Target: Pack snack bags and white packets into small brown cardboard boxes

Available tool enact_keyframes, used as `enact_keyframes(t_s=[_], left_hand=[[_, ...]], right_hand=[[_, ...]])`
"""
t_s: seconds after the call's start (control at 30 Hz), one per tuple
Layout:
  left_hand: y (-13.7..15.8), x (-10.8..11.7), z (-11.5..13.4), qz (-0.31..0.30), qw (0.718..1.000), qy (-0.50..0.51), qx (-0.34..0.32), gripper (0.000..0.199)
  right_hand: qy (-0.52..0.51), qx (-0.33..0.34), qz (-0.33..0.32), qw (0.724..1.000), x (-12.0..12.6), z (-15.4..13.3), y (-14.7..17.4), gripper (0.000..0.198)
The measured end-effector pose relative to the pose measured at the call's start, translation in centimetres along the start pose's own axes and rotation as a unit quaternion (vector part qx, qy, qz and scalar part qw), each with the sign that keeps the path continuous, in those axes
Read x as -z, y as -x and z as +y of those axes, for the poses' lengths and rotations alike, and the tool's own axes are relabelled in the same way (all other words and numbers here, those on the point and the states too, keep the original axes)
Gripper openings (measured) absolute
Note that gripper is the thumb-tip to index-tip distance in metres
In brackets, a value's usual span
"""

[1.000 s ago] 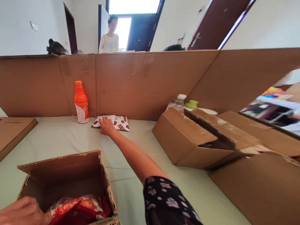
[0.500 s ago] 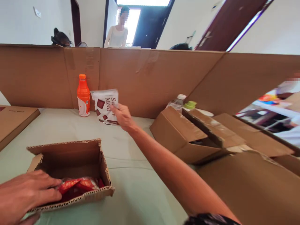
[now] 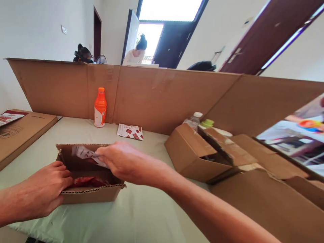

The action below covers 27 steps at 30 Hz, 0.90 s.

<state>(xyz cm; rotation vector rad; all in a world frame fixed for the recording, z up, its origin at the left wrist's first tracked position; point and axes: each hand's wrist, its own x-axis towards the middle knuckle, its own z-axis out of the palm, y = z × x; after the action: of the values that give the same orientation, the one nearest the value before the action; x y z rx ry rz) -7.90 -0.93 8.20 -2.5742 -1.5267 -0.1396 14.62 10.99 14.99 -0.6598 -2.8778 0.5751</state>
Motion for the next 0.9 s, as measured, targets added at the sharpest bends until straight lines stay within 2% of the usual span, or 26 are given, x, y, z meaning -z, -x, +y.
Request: enact_keyframes(t_s=[0.07, 0.17, 0.3, 0.37, 0.43, 0.5, 0.53, 0.6, 0.63, 0.7, 0.73, 0.8, 0.83, 0.9], left_hand=[[0.0, 0.1, 0.2, -0.040, 0.999, -0.017, -0.006, 0.015], [0.1, 0.4, 0.6, -0.022, 0.999, -0.038, 0.025, 0.012], [0.5, 0.3, 1.0, 0.034, 0.998, 0.000, 0.053, 0.018], [0.8, 0.0, 0.8, 0.080, 0.995, 0.022, 0.052, 0.025], [1.0, -0.3, 0.5, 0.123, 0.991, 0.023, 0.037, 0.032], [1.0, -0.4, 0.2, 0.125, 0.992, 0.023, 0.016, 0.034], [0.9, -0.4, 0.1, 0.109, 0.993, 0.031, 0.008, 0.032], [0.7, -0.4, -0.1, 0.066, 0.996, 0.054, 0.000, 0.026], [0.6, -0.6, -0.2, 0.051, 0.997, 0.063, 0.000, 0.025], [0.5, -1.2, -0.3, 0.058, 0.996, 0.068, 0.002, 0.025], [0.6, -1.8, -0.3, 0.078, 0.995, 0.068, 0.001, 0.026], [0.8, -3.2, -0.7, 0.124, 0.990, 0.065, 0.006, 0.029], [1.0, -3.9, -1.0, 0.143, 0.988, 0.060, 0.011, 0.030], [1.4, -5.2, -2.1, 0.159, 0.986, 0.044, -0.005, 0.030]], right_hand=[[0.098, -0.033, -0.101, 0.990, -1.1, -0.6, -1.6, 0.024], [0.162, -0.034, -0.171, 0.971, -3.2, -1.0, -4.0, 0.026], [0.159, 0.019, -0.245, 0.956, -5.1, -0.9, -6.5, 0.029], [0.149, 0.041, -0.293, 0.943, -5.4, -0.8, -7.1, 0.034], [0.134, 0.059, -0.313, 0.938, -5.2, -0.7, -6.9, 0.038], [0.098, 0.082, -0.281, 0.951, -4.4, -0.6, -5.8, 0.037], [0.067, 0.091, -0.238, 0.965, -3.8, -0.3, -5.0, 0.035], [-0.020, 0.091, -0.103, 0.990, -2.1, 1.1, -3.3, 0.031], [-0.065, 0.080, -0.023, 0.994, -1.3, 2.2, -2.6, 0.031], [-0.102, 0.026, 0.117, 0.988, -0.1, 5.8, -1.8, 0.032], [-0.076, -0.022, 0.160, 0.984, 0.1, 8.0, -1.8, 0.033], [0.053, -0.146, 0.170, 0.973, -0.5, 13.1, -2.5, 0.034], [0.129, -0.204, 0.136, 0.961, -1.2, 15.7, -3.0, 0.036], [0.182, -0.254, 0.104, 0.944, -3.2, 20.5, -4.3, 0.046]])
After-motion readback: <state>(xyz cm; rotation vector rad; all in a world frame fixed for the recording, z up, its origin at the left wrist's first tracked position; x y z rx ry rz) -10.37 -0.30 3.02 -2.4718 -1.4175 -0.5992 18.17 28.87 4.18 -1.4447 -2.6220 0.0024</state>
